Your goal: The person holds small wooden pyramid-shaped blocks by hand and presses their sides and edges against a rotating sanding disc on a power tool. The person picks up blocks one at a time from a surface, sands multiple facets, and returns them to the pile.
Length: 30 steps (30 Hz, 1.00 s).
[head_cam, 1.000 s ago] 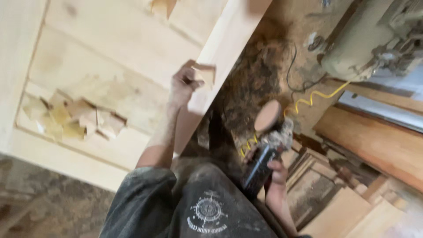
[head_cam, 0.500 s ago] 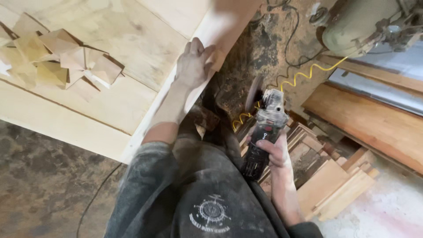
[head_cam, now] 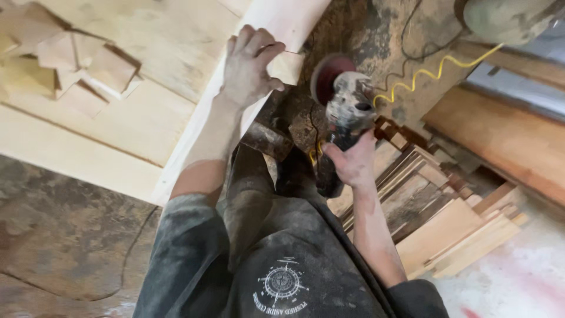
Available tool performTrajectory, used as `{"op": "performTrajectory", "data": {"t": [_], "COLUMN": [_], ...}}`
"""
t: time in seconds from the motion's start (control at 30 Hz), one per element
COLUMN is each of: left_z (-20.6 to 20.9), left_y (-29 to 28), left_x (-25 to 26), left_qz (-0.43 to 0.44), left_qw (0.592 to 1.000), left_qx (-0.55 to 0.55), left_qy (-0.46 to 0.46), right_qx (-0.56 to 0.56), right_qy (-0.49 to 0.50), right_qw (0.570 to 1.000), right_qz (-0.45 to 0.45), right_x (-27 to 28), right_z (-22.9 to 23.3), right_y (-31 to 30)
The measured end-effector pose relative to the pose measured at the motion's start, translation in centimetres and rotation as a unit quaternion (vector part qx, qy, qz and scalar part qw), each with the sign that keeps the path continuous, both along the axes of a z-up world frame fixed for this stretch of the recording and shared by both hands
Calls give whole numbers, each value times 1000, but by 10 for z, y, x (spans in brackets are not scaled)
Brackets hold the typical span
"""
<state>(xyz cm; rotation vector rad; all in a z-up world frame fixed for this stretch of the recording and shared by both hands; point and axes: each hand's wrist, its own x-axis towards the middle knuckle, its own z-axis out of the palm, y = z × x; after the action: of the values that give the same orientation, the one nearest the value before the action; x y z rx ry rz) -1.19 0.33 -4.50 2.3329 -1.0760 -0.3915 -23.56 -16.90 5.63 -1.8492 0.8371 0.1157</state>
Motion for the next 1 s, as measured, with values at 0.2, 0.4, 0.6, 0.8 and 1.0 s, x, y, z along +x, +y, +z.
{"op": "performTrajectory", "data": {"t": [0.2,0.4,0.6,0.8,1.0], "left_z": [-14,4,2,-3,-3], "left_y": [9,23,26,31,32], "left_x": [-1,3,6,4,6], "left_qz": [34,-23,-29,-29,-35], "left_qw": [995,997,997,997,995], "left_qx": [-82,-39,-38,-48,-69], "left_qy": [-42,-68,-61,-60,-71], "right_qx": [-12,44,31,29,-5], "right_qy": [-1,-34,-9,-14,-16], "right_qw": [1000,998,999,999,998], "right_qz": [7,-40,-44,-39,-60], "right_x": [7,17,36,39,31], "right_z": [-31,-41,-38,-39,-44], "right_y": [17,31,39,46,52]}}
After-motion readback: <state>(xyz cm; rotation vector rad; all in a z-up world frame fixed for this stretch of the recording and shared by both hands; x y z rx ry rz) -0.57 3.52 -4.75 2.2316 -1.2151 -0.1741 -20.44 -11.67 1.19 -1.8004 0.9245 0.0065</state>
